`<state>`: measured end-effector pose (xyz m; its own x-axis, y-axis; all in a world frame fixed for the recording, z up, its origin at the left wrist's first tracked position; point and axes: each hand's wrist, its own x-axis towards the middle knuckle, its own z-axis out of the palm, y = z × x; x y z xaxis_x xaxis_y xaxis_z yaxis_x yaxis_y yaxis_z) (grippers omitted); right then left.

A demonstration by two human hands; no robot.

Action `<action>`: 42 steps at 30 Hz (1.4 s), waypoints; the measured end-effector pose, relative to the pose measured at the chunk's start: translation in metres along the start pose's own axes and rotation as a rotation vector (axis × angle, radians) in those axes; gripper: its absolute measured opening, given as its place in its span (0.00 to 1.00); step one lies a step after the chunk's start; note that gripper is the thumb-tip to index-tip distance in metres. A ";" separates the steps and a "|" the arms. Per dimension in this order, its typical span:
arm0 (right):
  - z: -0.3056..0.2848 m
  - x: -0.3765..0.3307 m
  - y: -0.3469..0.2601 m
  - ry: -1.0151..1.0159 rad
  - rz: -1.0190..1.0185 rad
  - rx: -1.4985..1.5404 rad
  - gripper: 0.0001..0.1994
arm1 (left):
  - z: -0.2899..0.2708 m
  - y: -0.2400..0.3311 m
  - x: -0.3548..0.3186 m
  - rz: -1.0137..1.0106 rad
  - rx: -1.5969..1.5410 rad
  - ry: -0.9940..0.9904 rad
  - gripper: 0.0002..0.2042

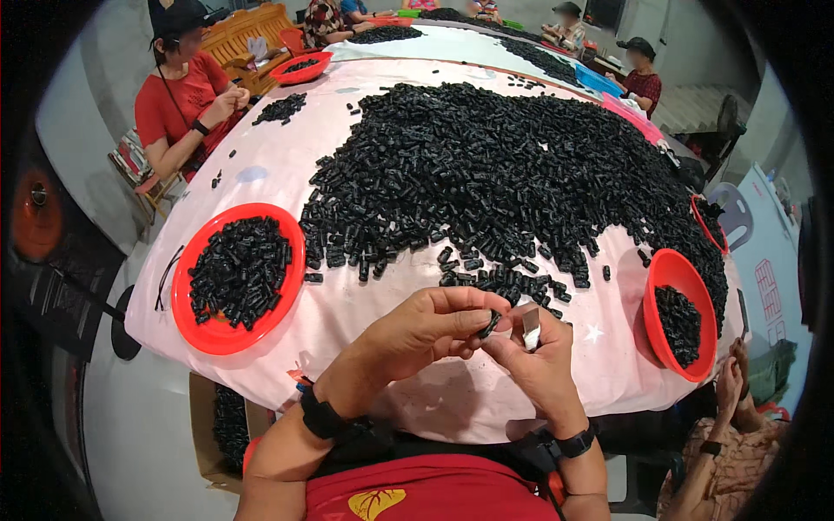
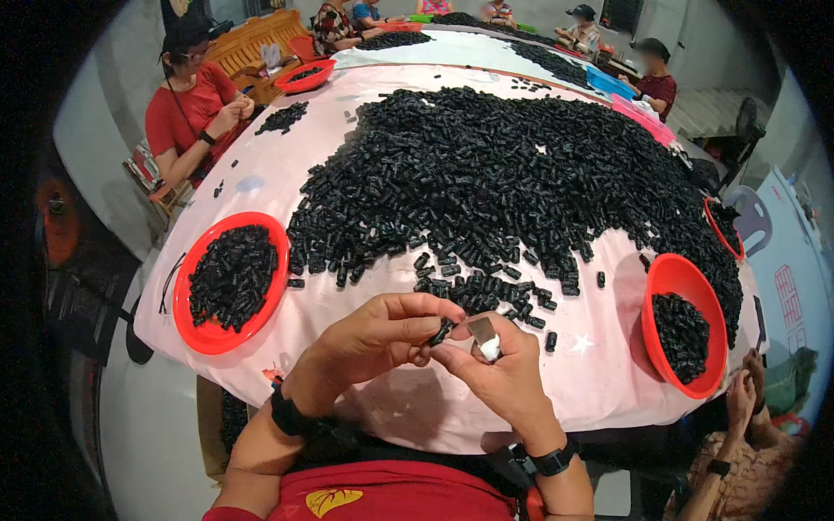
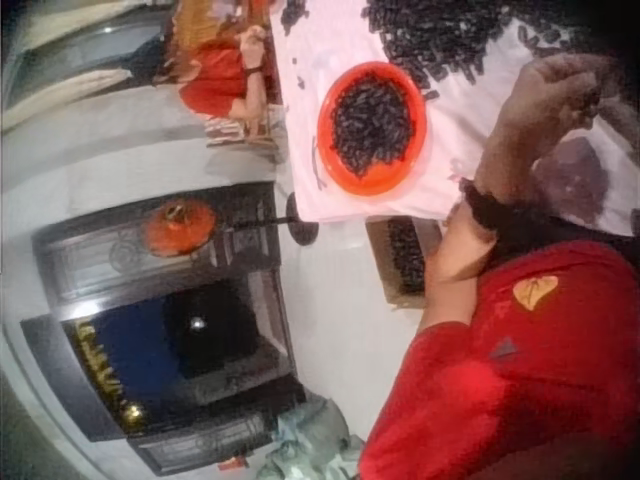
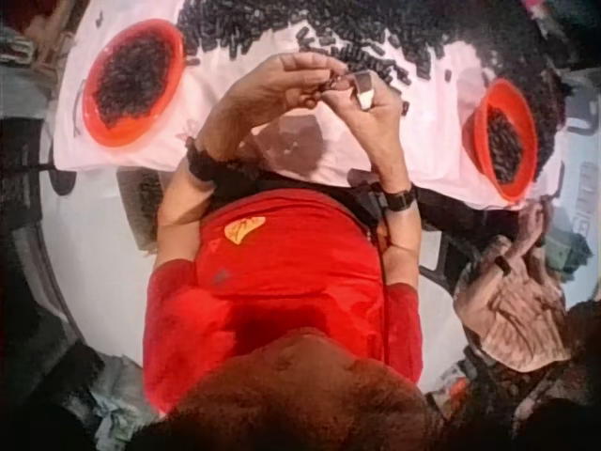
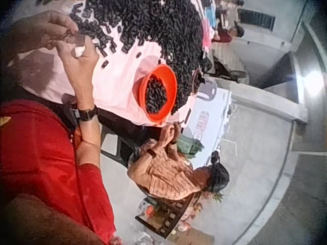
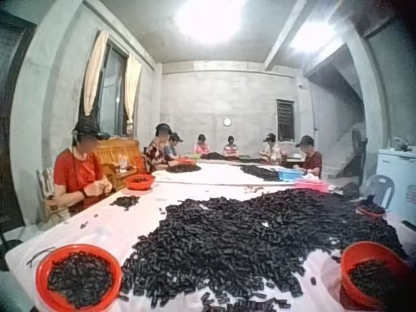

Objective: Assembling small black plastic components by hand at a production table.

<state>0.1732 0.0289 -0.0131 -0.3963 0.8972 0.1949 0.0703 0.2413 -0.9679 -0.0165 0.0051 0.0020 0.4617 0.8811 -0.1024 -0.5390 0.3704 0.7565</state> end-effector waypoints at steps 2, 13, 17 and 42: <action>-0.001 0.000 -0.003 0.016 0.007 0.003 0.11 | -0.001 -0.001 0.000 -0.003 0.017 -0.010 0.15; 0.004 -0.002 -0.009 0.104 -0.174 -0.038 0.11 | 0.005 -0.005 0.000 0.082 0.112 0.023 0.13; -0.001 -0.002 -0.009 0.055 -0.128 -0.036 0.10 | 0.002 -0.009 0.000 0.057 0.006 0.023 0.13; -0.012 0.001 -0.011 -0.085 -0.174 -0.399 0.18 | -0.003 -0.018 0.006 -0.041 -0.076 0.002 0.18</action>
<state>0.1830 0.0315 -0.0004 -0.5060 0.8011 0.3196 0.3368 0.5247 -0.7818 -0.0068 0.0044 -0.0139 0.4832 0.8652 -0.1339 -0.5713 0.4275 0.7006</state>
